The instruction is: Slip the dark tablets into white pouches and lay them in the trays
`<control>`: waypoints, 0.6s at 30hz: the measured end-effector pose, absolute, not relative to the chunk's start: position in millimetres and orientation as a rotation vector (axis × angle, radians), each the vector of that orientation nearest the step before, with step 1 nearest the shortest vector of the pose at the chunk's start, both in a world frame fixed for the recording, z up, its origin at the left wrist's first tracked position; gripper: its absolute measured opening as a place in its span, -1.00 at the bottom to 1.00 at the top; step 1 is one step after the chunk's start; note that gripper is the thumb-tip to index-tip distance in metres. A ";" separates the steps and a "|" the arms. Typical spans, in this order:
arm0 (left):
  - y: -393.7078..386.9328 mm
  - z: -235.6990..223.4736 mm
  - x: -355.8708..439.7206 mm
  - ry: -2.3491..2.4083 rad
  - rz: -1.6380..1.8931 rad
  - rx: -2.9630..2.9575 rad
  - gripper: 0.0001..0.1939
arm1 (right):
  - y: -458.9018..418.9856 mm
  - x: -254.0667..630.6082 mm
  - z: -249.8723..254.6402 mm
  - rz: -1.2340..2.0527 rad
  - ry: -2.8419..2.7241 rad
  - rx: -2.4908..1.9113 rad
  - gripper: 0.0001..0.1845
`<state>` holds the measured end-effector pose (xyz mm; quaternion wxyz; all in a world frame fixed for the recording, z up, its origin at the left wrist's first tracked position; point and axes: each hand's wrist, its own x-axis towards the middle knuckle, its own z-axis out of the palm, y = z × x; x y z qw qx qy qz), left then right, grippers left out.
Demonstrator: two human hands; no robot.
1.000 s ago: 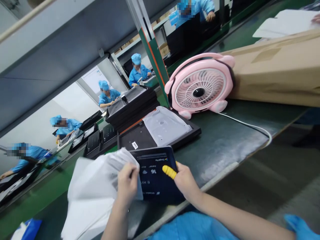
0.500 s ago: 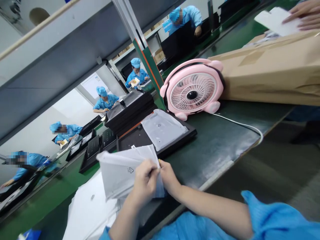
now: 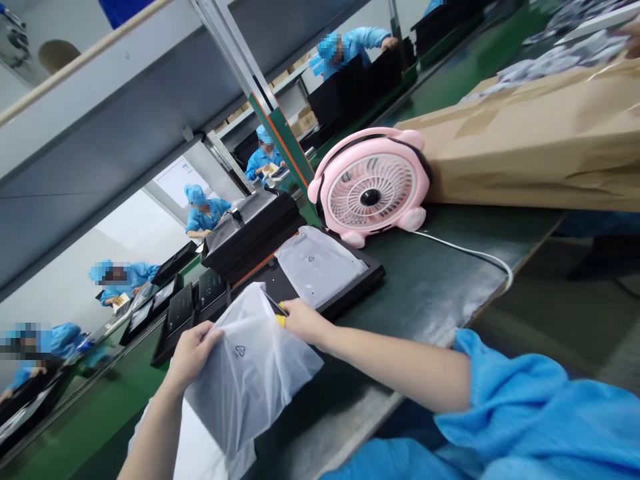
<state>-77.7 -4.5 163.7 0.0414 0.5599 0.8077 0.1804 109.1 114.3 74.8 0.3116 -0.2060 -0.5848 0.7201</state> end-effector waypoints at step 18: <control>96.5 75.7 -143.3 2.583 1.132 0.783 -0.71 | 248.7 105.1 115.5 0.583 -1.726 -0.518 -0.70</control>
